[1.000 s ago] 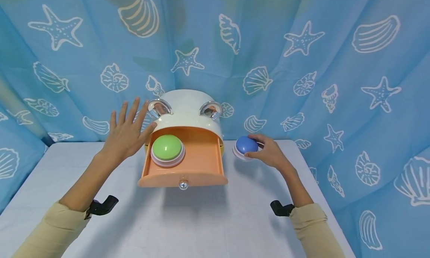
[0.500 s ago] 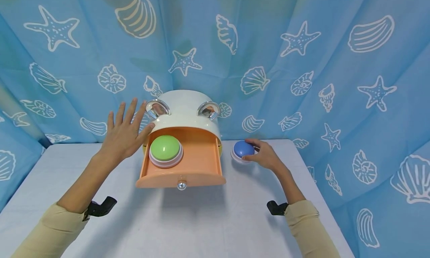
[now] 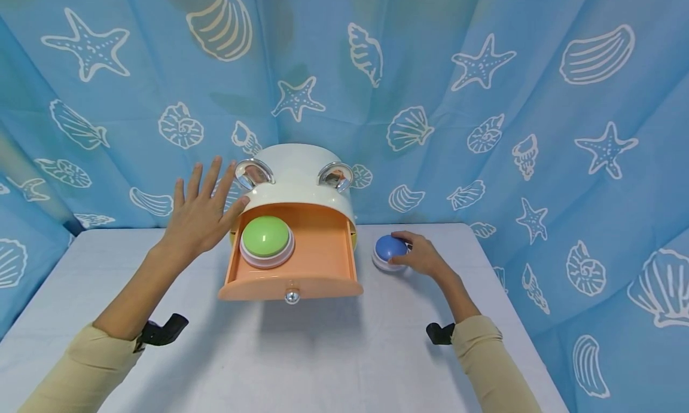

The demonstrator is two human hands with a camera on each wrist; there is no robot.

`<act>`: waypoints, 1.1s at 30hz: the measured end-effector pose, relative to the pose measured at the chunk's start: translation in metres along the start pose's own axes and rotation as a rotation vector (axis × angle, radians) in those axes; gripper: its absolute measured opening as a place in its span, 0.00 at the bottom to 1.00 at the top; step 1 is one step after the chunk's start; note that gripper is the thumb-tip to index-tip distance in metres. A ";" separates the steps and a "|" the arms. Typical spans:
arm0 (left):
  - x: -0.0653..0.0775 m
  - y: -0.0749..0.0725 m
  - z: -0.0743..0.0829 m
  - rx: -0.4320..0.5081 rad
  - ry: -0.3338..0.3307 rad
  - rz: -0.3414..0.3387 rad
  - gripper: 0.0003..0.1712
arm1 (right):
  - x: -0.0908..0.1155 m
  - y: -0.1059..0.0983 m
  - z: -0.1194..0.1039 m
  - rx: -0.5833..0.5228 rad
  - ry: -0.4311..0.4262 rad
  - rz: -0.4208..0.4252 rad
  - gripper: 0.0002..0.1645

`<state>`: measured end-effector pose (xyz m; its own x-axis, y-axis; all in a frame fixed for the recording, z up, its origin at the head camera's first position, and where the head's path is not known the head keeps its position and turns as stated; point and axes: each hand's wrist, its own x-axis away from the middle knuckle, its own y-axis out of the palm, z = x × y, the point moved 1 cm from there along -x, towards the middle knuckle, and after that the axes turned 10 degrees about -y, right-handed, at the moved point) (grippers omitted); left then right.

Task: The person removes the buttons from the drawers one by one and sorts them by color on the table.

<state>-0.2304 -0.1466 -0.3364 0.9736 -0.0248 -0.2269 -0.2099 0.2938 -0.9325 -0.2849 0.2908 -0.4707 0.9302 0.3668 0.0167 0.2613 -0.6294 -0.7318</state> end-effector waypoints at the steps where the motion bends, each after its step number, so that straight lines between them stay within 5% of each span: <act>1: 0.000 0.000 0.000 -0.002 0.000 -0.001 0.43 | 0.000 0.001 0.001 0.001 0.004 -0.005 0.44; 24: 0.001 0.000 0.001 0.002 0.006 0.012 0.43 | -0.008 0.003 0.010 -0.015 0.006 -0.052 0.45; 27: 0.001 0.000 0.001 0.004 0.008 0.014 0.43 | -0.006 0.001 0.006 -0.010 0.000 -0.021 0.44; 33: 0.001 0.000 0.000 0.001 0.013 0.020 0.43 | -0.001 -0.009 -0.011 -0.032 -0.146 0.113 0.32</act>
<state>-0.2292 -0.1464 -0.3362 0.9679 -0.0310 -0.2495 -0.2296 0.2955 -0.9273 -0.2854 0.2886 -0.4573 0.9072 0.3866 -0.1658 0.1671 -0.6930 -0.7013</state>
